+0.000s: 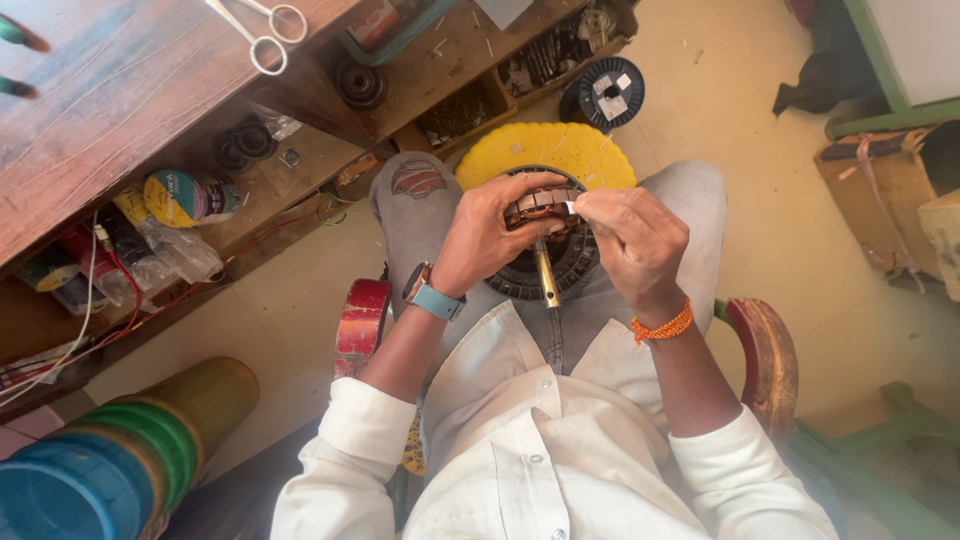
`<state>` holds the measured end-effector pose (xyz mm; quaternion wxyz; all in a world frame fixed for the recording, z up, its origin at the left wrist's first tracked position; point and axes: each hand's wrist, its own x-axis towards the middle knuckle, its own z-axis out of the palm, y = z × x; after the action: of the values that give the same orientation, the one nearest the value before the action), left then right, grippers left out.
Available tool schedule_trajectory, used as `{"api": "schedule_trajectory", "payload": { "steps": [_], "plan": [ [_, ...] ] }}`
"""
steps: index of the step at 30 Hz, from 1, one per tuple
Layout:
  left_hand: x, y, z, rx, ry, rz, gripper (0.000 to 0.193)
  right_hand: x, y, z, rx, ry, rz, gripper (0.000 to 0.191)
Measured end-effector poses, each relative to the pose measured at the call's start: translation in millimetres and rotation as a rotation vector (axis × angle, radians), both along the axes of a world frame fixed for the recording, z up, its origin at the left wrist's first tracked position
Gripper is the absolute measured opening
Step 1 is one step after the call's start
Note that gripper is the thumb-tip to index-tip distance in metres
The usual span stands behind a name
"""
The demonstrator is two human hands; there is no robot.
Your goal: The person sits with a motor armature on their lap and fits small white insulation pieces into the armature slots, trimming pieces with scissors and pressing them in by hand. They use a green-handled screwdriver to work on the armature and reach to the workbench for materials and tools.
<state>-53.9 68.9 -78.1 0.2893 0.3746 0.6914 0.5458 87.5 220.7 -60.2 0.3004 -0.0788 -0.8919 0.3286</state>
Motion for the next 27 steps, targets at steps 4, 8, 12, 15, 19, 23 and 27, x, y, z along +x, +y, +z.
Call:
{"api": "schedule_trajectory", "payload": {
  "steps": [4,8,12,15,19,23,27],
  "plan": [
    [-2.0,0.3,-1.3,0.073,0.010,-0.017,0.043,0.3,0.3,2.3,0.053,0.017,0.039,0.018],
    [-0.7,0.3,-4.1,0.073,0.033,-0.014,0.043,-0.1,1.4,1.1,0.024,-0.009,0.031,0.018],
    [-0.6,-0.4,-5.1,0.069,0.037,-0.015,0.042,0.7,3.8,1.0,0.030,-0.011,0.047,0.019],
    [-0.7,-1.3,-5.5,0.079,0.051,-0.014,0.043,1.2,5.0,0.1,-0.001,-0.018,0.044,0.019],
    [0.5,-2.3,-6.6,0.070,0.066,-0.005,0.043,0.9,1.9,-3.9,-0.012,-0.010,0.015,0.018],
    [0.9,-1.8,-6.9,0.071,0.081,-0.006,0.043,0.9,0.2,-3.5,0.083,-0.009,0.027,0.019],
    [1.0,-1.9,-6.7,0.040,0.102,-0.014,0.043,-1.4,-0.1,5.5,0.065,-0.004,0.059,0.017]
  ]
}}
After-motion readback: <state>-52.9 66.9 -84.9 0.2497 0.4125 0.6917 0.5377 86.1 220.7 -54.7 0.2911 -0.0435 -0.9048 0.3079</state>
